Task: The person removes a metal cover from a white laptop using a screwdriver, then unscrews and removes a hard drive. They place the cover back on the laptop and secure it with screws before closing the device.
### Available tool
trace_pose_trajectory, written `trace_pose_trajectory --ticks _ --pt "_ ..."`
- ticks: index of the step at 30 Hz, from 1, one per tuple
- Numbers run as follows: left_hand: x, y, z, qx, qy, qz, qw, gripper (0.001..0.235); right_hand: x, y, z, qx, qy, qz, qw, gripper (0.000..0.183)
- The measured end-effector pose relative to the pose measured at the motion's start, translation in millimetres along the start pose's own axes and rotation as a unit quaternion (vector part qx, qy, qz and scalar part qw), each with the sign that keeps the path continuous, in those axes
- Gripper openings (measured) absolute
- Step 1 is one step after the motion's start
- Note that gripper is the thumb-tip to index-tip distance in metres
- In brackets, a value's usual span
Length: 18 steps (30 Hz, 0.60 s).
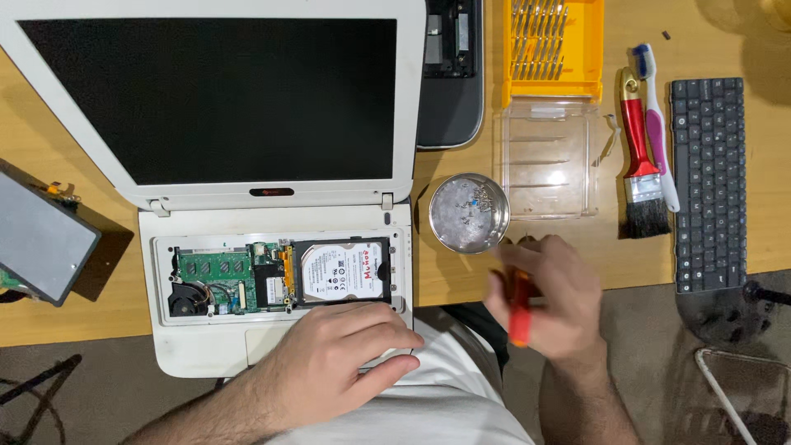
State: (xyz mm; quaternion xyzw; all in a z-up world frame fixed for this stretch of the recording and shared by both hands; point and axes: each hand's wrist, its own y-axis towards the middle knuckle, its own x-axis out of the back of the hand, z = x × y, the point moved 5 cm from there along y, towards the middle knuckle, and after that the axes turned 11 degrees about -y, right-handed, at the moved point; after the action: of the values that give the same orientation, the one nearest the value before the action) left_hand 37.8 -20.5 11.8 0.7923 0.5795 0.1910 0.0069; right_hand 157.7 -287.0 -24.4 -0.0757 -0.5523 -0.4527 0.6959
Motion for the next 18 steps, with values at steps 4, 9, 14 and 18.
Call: trace_pose_trajectory --ticks 4,9,14,18 --pt "-1.0 -1.3 1.4 -0.001 0.002 -0.001 1.0 0.015 10.8 6.1 -9.7 -0.017 0.24 -0.058 0.969 0.019" --pt "-1.5 -1.7 1.6 -0.004 0.001 0.004 1.0 0.015 2.1 22.2 -3.3 -0.084 0.258 -0.118 0.955 0.032" --pt "-0.4 -2.1 1.7 -0.004 -0.003 -0.005 1.0 0.013 -3.5 26.4 5.4 -0.157 0.317 -0.172 0.919 0.058" --pt "-0.5 -1.7 1.0 -0.008 0.003 0.0 1.0 0.014 -7.1 28.6 10.6 -0.179 0.263 -0.13 0.939 0.034"
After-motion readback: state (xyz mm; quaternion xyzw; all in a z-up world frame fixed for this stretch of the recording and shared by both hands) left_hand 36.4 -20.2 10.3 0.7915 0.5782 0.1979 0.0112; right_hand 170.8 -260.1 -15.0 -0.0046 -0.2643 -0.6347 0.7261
